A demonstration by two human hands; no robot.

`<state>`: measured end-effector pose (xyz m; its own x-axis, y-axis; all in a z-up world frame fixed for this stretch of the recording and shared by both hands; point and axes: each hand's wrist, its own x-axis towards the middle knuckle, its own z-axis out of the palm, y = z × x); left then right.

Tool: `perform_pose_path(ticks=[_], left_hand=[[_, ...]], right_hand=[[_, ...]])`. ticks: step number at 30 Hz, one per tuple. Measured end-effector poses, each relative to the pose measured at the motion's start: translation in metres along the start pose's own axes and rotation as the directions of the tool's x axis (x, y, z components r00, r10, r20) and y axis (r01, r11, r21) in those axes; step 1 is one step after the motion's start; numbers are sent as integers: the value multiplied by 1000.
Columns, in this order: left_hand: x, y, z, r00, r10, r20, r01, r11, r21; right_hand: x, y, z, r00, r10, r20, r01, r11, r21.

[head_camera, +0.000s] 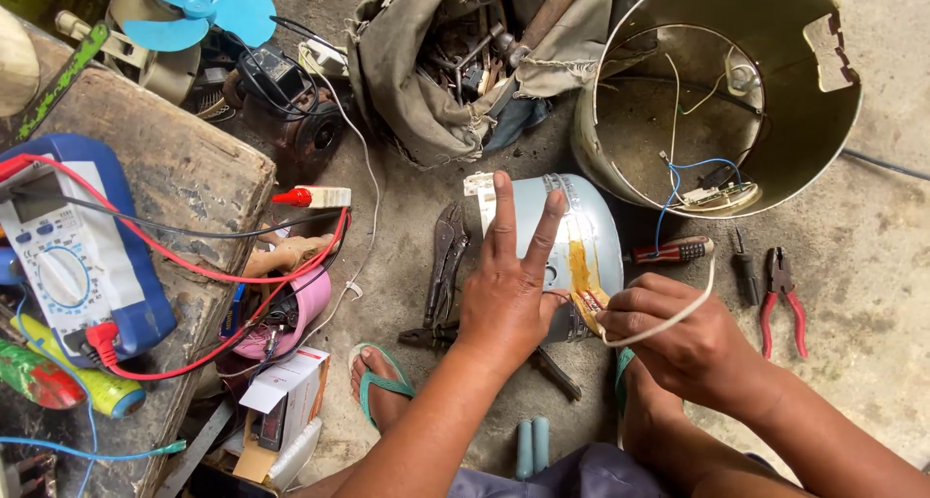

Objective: The person tests the wiring of a disassembled rice cooker using a multimeter, touching probe leads to the cooker's terminals and component while reading the display. They then move the cooker base to the ground, attach and route wires to a component on the cooker body, and press the housing parts back together by hand.

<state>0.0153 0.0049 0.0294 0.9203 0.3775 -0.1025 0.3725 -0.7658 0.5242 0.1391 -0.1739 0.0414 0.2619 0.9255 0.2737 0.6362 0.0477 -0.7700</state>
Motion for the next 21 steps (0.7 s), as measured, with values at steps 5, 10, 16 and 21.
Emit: perform_pose_path(ticks=[5,10,16,21], left_hand=[[-1,1,1,999,-19,30,19,1000,4],[3,2,1,999,-26,43,26,1000,10],[2,5,-3,999,-11,33,12,1000,-15],[0,7,-2,999,-18,35,20,999,-44]], right_hand=[[-7,-2,-1,1000,-15,25,13,998,59],[-12,-4,-2,994,-97,55,96,995,30],[-18,-1,-1,980,-187,63,185,982,34],[-25,1,-1,979,-189,80,186,981,44]])
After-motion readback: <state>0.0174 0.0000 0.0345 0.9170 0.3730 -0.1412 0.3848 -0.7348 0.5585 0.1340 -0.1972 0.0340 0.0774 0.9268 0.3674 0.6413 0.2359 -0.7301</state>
